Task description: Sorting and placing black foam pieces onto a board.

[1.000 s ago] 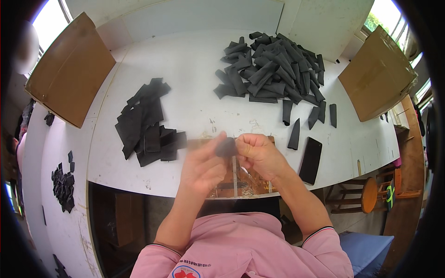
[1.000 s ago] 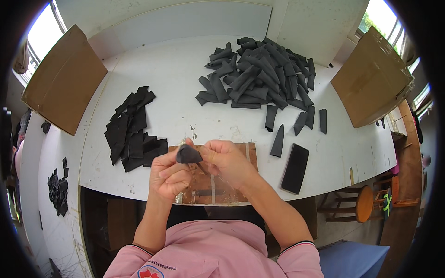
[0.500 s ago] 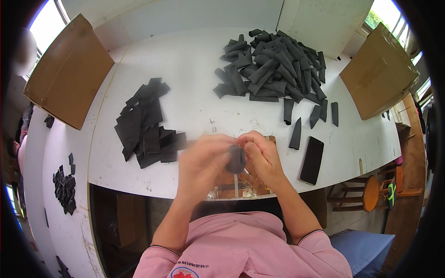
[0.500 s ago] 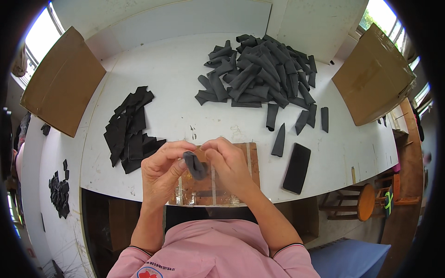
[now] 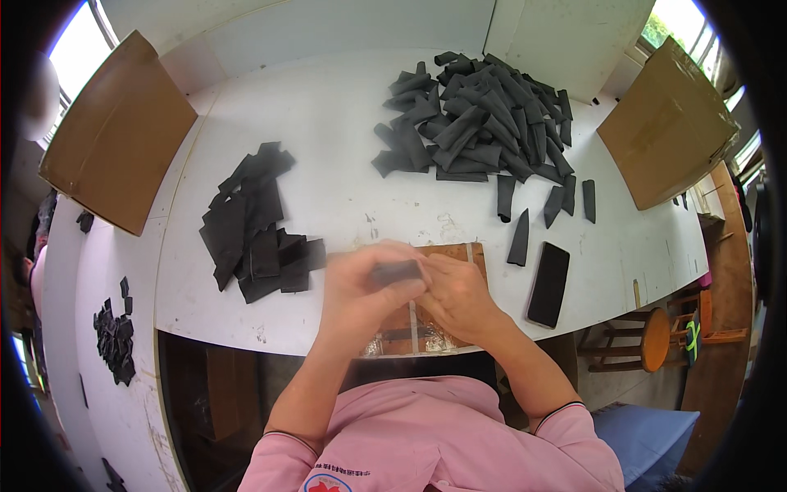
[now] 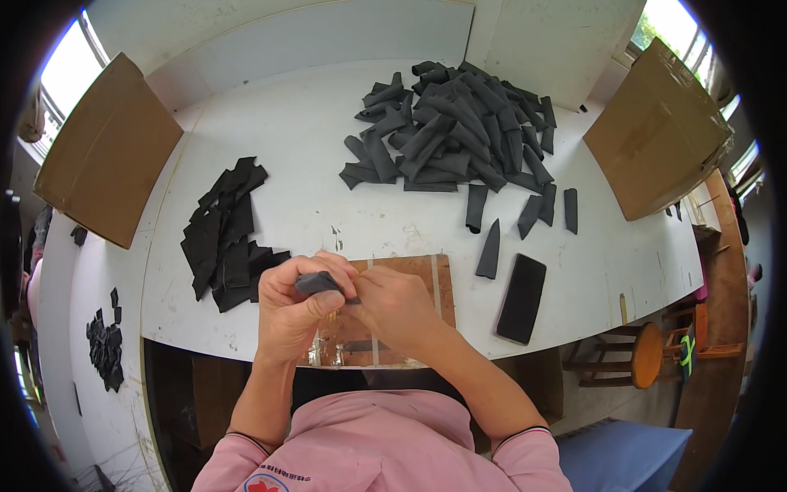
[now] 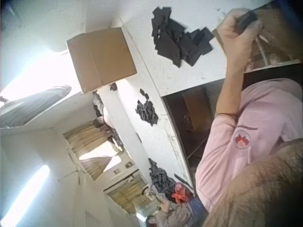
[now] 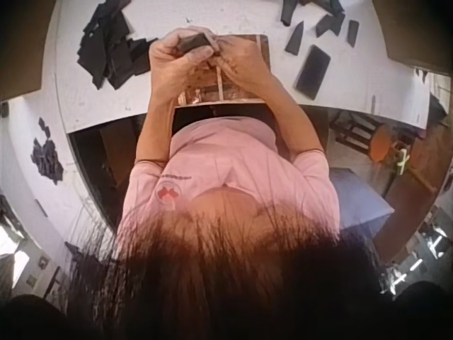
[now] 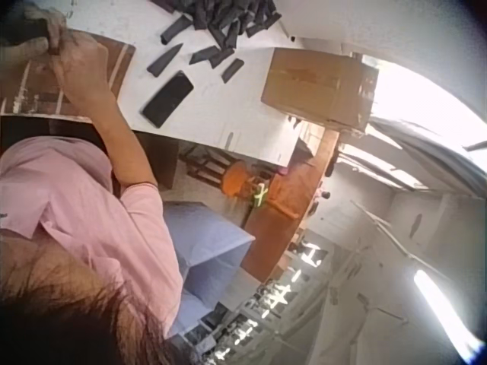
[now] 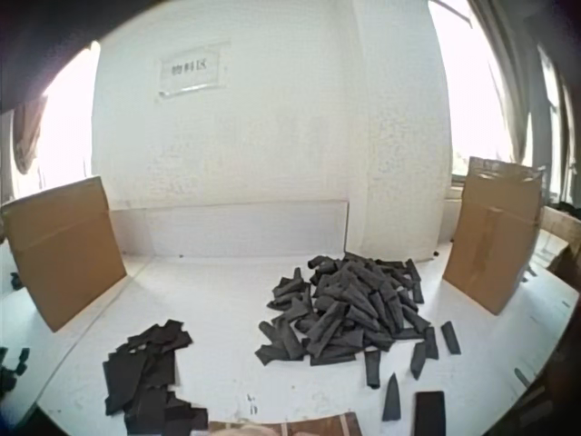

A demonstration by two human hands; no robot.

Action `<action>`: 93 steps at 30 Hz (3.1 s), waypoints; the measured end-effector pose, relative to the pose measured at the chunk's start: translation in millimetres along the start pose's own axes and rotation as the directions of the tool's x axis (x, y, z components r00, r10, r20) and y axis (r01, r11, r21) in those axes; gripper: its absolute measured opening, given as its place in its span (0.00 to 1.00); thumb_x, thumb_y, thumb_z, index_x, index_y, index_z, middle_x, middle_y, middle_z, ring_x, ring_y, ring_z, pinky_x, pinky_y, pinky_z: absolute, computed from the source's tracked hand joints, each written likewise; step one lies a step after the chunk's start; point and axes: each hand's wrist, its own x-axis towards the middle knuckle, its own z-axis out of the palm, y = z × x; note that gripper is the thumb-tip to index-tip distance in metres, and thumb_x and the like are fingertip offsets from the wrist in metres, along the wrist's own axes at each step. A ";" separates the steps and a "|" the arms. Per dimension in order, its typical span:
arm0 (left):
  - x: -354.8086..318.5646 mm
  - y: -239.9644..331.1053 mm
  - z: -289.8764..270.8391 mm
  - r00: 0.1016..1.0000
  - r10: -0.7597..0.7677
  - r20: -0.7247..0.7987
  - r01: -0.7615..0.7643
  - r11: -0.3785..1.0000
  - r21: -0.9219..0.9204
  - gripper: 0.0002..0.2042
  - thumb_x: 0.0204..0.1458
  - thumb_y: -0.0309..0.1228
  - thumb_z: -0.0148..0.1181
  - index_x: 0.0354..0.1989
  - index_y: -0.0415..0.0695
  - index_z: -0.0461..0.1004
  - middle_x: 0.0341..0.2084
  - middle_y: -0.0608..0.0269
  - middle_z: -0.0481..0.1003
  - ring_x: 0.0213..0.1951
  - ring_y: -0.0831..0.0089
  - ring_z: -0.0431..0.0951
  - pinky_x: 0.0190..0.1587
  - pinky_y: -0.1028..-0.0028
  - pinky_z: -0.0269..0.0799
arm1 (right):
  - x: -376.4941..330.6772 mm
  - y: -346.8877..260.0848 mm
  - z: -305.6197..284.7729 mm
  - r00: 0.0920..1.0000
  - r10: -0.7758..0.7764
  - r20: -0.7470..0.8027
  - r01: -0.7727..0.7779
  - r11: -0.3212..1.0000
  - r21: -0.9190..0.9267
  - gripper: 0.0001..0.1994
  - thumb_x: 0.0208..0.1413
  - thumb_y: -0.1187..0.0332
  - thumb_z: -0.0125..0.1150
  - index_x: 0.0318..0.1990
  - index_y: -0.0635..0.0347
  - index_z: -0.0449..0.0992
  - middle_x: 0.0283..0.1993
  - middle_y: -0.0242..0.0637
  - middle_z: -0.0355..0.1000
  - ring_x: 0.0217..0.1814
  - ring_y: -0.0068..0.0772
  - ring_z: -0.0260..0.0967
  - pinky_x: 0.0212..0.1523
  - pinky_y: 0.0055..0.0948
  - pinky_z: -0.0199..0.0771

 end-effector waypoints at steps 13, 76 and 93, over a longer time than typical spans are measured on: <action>-10.7 -8.3 0.3 0.994 0.108 0.012 -0.108 0.973 0.204 0.13 0.43 0.18 0.56 0.40 0.33 0.69 0.30 0.54 0.72 0.38 0.70 0.72 0.42 0.73 0.66 | -14.1 19.3 21.6 0.965 0.219 0.147 -0.247 0.944 0.216 0.06 0.45 0.68 0.52 0.27 0.60 0.71 0.25 0.41 0.68 0.31 0.44 0.65 0.31 0.36 0.66; -63.5 -7.6 -34.0 0.993 -0.074 -0.094 0.111 0.870 0.481 0.35 0.35 0.12 0.57 0.55 0.40 0.51 0.36 0.59 0.66 0.35 0.77 0.69 0.38 0.80 0.64 | -35.6 -46.6 47.4 0.819 0.544 0.184 -0.535 0.608 0.586 0.08 0.41 0.72 0.63 0.29 0.65 0.72 0.24 0.35 0.65 0.23 0.27 0.63 0.23 0.25 0.63; -76.0 -11.9 -27.2 0.878 -0.325 -0.352 0.385 0.916 0.114 0.07 0.45 0.30 0.55 0.25 0.38 0.69 0.17 0.65 0.70 0.21 0.81 0.68 0.26 0.83 0.64 | -55.0 -30.6 45.4 0.913 -0.386 -0.130 0.316 0.874 -0.370 0.15 0.22 0.76 0.57 0.27 0.73 0.73 0.27 0.38 0.64 0.24 0.31 0.60 0.21 0.25 0.58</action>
